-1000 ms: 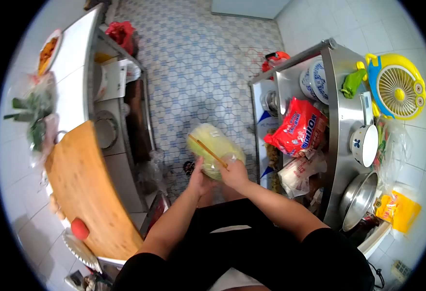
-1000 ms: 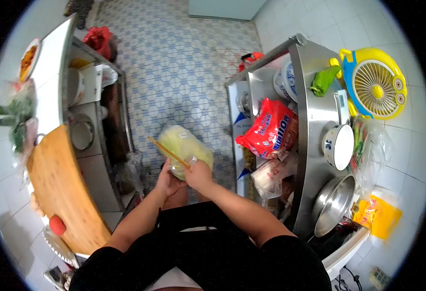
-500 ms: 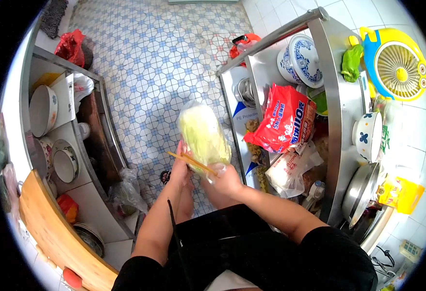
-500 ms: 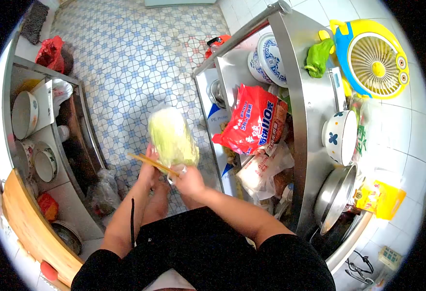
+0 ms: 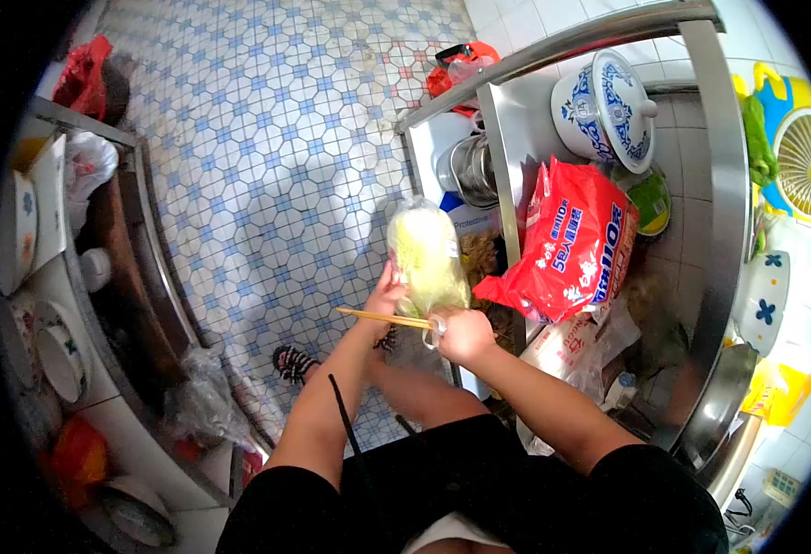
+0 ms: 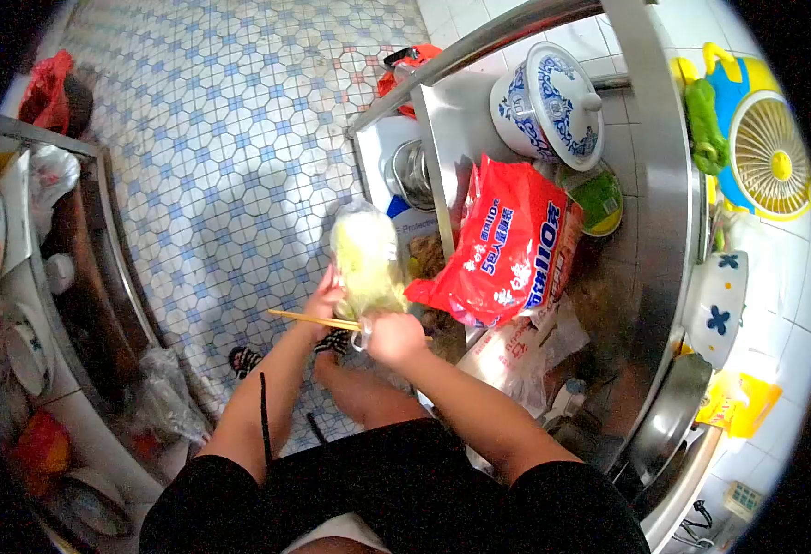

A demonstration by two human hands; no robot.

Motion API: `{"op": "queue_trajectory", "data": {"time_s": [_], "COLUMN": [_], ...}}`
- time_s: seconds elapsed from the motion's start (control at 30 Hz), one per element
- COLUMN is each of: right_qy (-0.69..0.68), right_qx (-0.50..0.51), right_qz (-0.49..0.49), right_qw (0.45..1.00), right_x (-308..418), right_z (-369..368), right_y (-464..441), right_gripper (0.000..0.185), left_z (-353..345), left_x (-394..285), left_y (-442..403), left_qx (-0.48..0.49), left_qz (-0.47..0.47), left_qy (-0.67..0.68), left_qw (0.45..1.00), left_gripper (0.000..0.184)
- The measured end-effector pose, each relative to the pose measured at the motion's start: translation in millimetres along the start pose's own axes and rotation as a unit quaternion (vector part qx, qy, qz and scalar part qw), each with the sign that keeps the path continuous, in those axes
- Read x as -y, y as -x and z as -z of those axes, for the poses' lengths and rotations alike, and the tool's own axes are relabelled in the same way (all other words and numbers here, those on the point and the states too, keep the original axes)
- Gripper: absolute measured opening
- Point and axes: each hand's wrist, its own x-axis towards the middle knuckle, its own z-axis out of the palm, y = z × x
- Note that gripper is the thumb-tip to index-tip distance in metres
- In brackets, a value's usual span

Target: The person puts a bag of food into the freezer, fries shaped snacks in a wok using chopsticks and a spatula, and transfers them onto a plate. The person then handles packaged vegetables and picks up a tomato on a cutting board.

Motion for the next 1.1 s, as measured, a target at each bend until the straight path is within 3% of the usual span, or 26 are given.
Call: {"op": "queue_trajectory", "data": {"time_s": [0.1, 0.2, 0.23, 0.27, 0.37, 0.47, 0.53, 0.57, 0.63, 0.67, 0.77, 0.83, 0.87, 0.93, 1.0, 1.1], "right_qy": [0.023, 0.047, 0.032, 0.019, 0.007, 0.003, -0.003, -0.015, -0.042, -0.05, -0.096, -0.11, -0.098, -0.069, -0.035, 0.013], "right_qx": [-0.034, -0.025, 0.007, 0.038, 0.127, 0.187, 0.202, 0.176, 0.121, 0.1, 0.166, 0.187, 0.175, 0.177, 0.207, 0.254], "right_qz": [0.002, 0.013, -0.013, -0.038, -0.096, -0.173, -0.241, -0.245, -0.254, -0.229, -0.268, -0.269, -0.254, -0.226, -0.194, -0.134], "right_qw": [0.999, 0.999, 0.999, 0.998, 0.987, 0.967, 0.949, 0.953, 0.959, 0.967, 0.944, 0.938, 0.946, 0.956, 0.958, 0.958], "right_x": [-18.7, -29.5, -30.8, -30.9, -44.0, -51.2, -65.0, -67.6, -67.5, -64.9, -73.5, -62.4, -69.1, -81.1, -91.8, -96.3], "right_z": [-9.7, -17.0, -16.1, -11.4, -15.4, -4.3, -5.1, -9.3, -18.1, -16.5, -17.0, 6.7, -1.3, -13.7, -24.8, -34.0], "right_y": [-0.3, 7.8, 13.9, 19.3, 30.6, 32.2, 26.8, 26.1, 21.8, 18.5, 0.8, -4.1, -3.6, -3.6, -4.4, -4.6], "right_gripper": [0.02, 0.014, 0.017, 0.02, 0.024, 0.025, 0.025, 0.026, 0.026, 0.027, 0.051, 0.055, 0.054, 0.053, 0.052, 0.051], "left_z": [-7.2, -10.6, -15.4, -21.8, -30.1, -46.4, -59.8, -63.0, -68.2, -62.1, -35.7, -44.1, -49.1, -47.6, -46.9, -33.4], "left_x": [40.2, 59.8, 57.2, 55.3, 80.7, 161.0, 172.9, 181.0, 177.0, 171.0, 259.3, 222.0, 199.2, 216.0, 230.2, 217.0], "left_y": [-27.8, -38.5, -38.1, -35.5, -58.8, -124.0, -132.1, -128.7, -114.6, -107.1, -117.9, -87.3, -73.0, -75.2, -76.2, -63.6], "left_qx": [0.074, 0.165, 0.203, 0.21, 0.271, 0.365, 0.341, 0.279, 0.248, 0.273, 0.22, 0.194, 0.191, 0.196, 0.237, 0.225], "left_qz": [0.051, 0.03, 0.016, 0.075, -0.015, -0.009, -0.063, -0.108, -0.111, -0.068, -0.031, 0.002, 0.01, -0.039, -0.025, 0.004], "left_qy": [0.078, 0.04, 0.03, 0.049, -0.134, -0.304, -0.313, -0.278, -0.372, -0.497, -0.359, -0.351, -0.358, -0.367, -0.252, -0.419], "left_qw": [0.993, 0.985, 0.979, 0.974, 0.953, 0.88, 0.884, 0.913, 0.888, 0.821, 0.906, 0.916, 0.914, 0.909, 0.938, 0.88], "left_gripper": [0.082, 0.083, 0.083, 0.084, 0.077, 0.072, 0.072, 0.073, 0.073, 0.071, 0.069, 0.074, 0.077, 0.076, 0.076, 0.075]}}
